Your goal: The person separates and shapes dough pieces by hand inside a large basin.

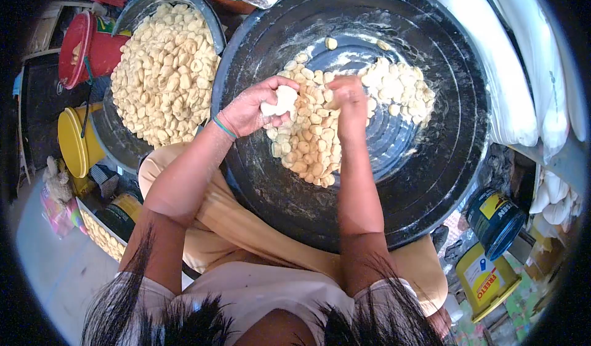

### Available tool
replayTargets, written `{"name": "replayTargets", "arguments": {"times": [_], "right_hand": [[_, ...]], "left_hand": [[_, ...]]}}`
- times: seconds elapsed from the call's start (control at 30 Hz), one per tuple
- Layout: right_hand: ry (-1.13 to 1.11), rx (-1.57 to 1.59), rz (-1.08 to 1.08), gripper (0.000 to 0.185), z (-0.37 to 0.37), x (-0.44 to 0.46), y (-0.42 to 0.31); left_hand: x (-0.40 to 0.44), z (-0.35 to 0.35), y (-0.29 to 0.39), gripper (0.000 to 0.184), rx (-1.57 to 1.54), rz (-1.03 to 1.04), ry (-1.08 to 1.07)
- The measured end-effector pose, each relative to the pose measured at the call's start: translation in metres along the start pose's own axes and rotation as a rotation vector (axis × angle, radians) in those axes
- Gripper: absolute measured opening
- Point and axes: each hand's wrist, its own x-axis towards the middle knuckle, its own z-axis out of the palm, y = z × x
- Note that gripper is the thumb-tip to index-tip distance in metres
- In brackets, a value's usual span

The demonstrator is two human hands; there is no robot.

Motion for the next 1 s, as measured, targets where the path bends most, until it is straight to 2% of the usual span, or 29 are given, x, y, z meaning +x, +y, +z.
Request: {"name": "replayTargets", "arguments": {"times": [0.03, 0.13, 0.17, 0.27, 0.3, 0.43, 0.53, 0.6, 0.67, 0.7, 0.73, 0.77, 0.8, 0.87, 0.9, 1.0], "right_hand": [[-0.165, -0.435, -0.248, 0.029, 0.013, -0.002, -0.031], [-0.463, -0.363, -0.162, 0.033, 0.038, -0.019, -0.056], [-0.501, -0.609, -0.322, 0.03, 0.033, -0.016, -0.051], [-0.266, -0.069, 0.161, 0.022, 0.022, -0.014, -0.028], [-0.132, 0.119, 0.202, 0.013, 0.025, -0.015, -0.025], [0.194, 0.443, 0.291, 0.015, 0.019, -0.009, -0.02], [0.026, -0.019, 0.297, 0.018, 0.012, -0.004, -0.031], [-0.303, -0.337, -0.02, 0.027, 0.014, -0.011, -0.029], [-0.569, -0.233, 0.007, 0.032, 0.026, -0.018, -0.032], [-0.647, -0.285, 0.141, 0.035, 0.019, -0.015, -0.027], [-0.583, -0.262, 0.244, 0.036, 0.013, -0.012, -0.023], [-0.517, -0.238, 0.345, 0.037, 0.007, -0.009, -0.02], [-0.45, -0.212, 0.446, 0.038, 0.001, -0.004, -0.02], [-0.336, -0.549, 0.245, 0.049, -0.04, 0.009, 0.031], [-0.142, -0.584, 0.355, 0.054, -0.065, 0.013, 0.064], [0.306, -1.302, 0.671, 0.052, -0.087, -0.001, 0.133]], "left_hand": [[0.0, 0.004, -0.001, 0.048, -0.01, 0.031, 0.045], [0.002, 0.017, -0.007, 0.048, -0.006, 0.052, 0.122], [0.001, 0.016, -0.007, 0.047, 0.023, 0.023, 0.114], [0.002, 0.014, -0.003, 0.049, 0.04, 0.007, 0.029], [0.002, 0.013, -0.003, 0.049, 0.058, 0.02, 0.022], [0.004, -0.001, -0.002, 0.052, 0.152, -0.007, 0.084], [0.004, 0.007, -0.003, 0.057, 0.163, 0.049, 0.112], [0.0, 0.017, -0.007, 0.059, 0.143, 0.06, 0.172], [0.0, 0.019, -0.007, 0.062, 0.18, 0.025, 0.193], [0.0, 0.018, -0.006, 0.063, 0.225, -0.016, 0.186], [0.0, 0.016, -0.005, 0.064, 0.27, -0.056, 0.18], [0.005, 0.005, -0.012, 0.045, 0.437, -0.052, 0.192], [0.006, 0.005, -0.011, 0.04, 0.71, -0.035, 0.251], [0.007, 0.007, -0.01, 0.037, 1.253, -0.002, 0.361], [0.006, 0.007, -0.009, 0.046, 1.286, 0.038, 0.399], [0.015, -0.02, -0.031, 0.049, 1.657, 0.475, 0.399]]}}
